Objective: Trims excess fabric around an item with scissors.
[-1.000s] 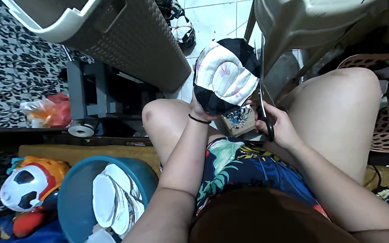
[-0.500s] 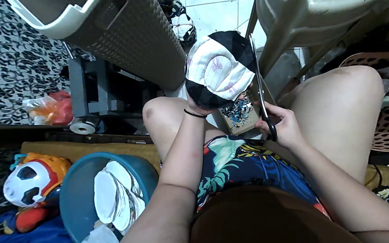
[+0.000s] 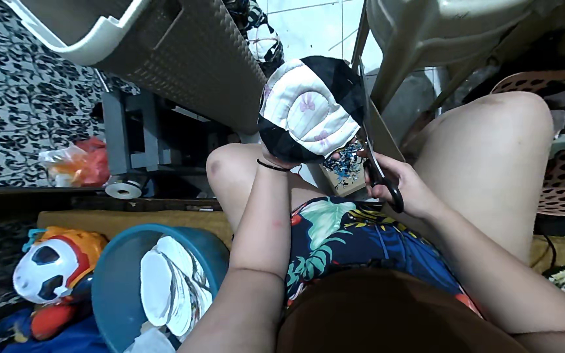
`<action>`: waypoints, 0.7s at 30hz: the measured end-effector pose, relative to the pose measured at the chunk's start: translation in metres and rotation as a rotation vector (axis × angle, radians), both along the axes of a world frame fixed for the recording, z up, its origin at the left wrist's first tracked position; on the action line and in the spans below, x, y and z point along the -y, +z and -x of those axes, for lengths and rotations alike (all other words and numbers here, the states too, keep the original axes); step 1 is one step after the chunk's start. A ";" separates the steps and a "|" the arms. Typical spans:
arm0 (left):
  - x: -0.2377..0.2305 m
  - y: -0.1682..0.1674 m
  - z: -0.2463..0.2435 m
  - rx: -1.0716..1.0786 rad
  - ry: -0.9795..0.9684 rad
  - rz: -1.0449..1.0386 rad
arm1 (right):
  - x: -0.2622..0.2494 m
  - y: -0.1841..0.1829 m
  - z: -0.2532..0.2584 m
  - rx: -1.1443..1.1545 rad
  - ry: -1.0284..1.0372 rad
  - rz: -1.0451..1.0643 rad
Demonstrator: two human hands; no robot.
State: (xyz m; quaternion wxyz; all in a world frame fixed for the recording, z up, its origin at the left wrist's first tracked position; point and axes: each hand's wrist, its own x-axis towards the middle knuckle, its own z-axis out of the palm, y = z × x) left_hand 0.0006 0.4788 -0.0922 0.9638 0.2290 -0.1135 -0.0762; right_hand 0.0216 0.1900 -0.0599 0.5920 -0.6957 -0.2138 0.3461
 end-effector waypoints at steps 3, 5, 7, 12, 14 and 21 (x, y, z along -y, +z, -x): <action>0.000 0.001 -0.002 -0.004 -0.047 -0.010 | 0.001 0.002 0.000 0.049 -0.041 0.053; -0.002 0.001 -0.003 -0.022 -0.076 -0.022 | 0.001 0.004 -0.001 0.075 -0.066 0.068; -0.001 0.001 -0.003 -0.061 -0.077 -0.022 | 0.002 0.005 -0.001 0.060 -0.096 0.078; -0.002 0.001 -0.003 -0.001 -0.063 -0.064 | 0.002 0.004 0.000 0.055 -0.129 0.069; -0.002 0.001 -0.004 0.009 -0.083 -0.046 | 0.002 0.003 0.001 0.046 -0.133 0.070; -0.003 0.001 -0.001 -0.087 -0.042 -0.036 | 0.002 0.001 0.003 0.003 -0.183 0.056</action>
